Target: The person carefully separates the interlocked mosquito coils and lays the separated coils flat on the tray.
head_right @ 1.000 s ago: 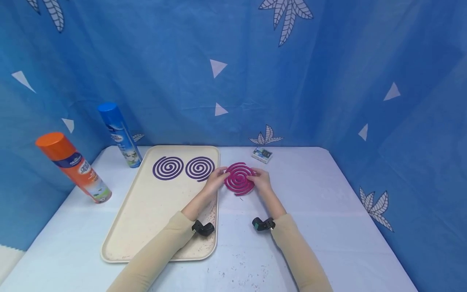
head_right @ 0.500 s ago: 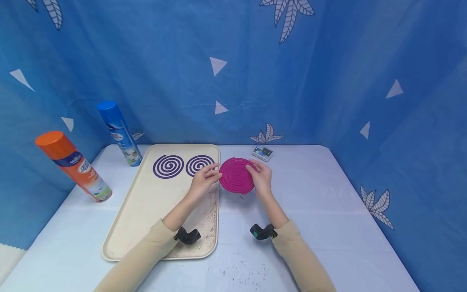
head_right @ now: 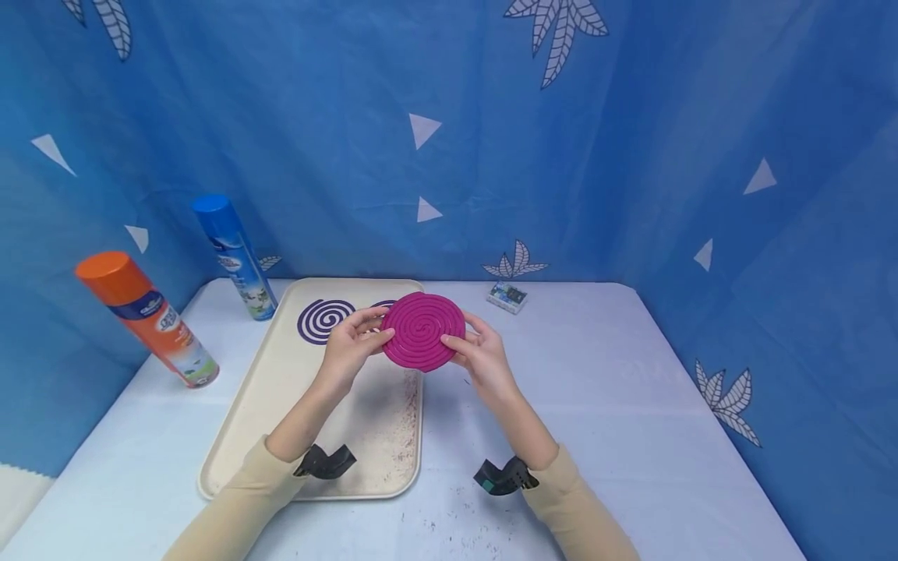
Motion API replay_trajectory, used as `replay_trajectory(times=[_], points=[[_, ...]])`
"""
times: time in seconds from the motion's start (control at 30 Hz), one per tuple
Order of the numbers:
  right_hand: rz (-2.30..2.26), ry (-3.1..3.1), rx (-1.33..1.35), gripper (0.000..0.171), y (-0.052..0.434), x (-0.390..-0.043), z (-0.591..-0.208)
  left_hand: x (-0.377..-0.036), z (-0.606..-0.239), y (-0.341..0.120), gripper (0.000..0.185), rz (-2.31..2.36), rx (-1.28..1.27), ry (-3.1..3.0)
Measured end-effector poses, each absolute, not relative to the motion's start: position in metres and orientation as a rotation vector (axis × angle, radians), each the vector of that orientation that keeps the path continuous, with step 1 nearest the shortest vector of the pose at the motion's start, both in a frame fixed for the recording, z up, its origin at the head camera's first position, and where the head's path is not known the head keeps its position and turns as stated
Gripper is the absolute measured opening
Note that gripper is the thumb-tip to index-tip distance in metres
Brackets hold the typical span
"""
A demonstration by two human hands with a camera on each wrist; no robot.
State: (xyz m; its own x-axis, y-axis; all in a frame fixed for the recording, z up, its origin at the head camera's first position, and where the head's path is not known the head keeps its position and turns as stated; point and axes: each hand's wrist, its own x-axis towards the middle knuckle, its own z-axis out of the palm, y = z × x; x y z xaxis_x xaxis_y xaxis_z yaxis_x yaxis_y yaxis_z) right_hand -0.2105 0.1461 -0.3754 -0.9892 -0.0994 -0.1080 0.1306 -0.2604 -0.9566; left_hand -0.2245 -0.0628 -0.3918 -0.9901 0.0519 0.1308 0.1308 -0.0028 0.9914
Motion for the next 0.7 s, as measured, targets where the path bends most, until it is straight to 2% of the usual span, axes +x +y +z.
replay_trajectory(times=[0.23,0.43,0.57,0.7], points=[[-2.42,1.802,0.05,0.056,0.144,-0.201,-0.367,-0.21,-0.386,-0.057,0.027,-1.732,-0.526,-2.37],[-2.431,1.68,-0.041,0.049,0.144,-0.196,-0.363,-0.203,-0.387,-0.047,0.031,-1.665,-0.558,-2.418],[-2.433,1.6,-0.12,0.051,0.144,-0.195,-0.362,-0.201,-0.39,-0.043,0.035,-1.693,-0.557,-2.41],[-2.416,1.611,-0.177,0.053,0.145,-0.193,-0.362,-0.2,-0.39,-0.041,0.03,-1.653,-0.562,-2.392]])
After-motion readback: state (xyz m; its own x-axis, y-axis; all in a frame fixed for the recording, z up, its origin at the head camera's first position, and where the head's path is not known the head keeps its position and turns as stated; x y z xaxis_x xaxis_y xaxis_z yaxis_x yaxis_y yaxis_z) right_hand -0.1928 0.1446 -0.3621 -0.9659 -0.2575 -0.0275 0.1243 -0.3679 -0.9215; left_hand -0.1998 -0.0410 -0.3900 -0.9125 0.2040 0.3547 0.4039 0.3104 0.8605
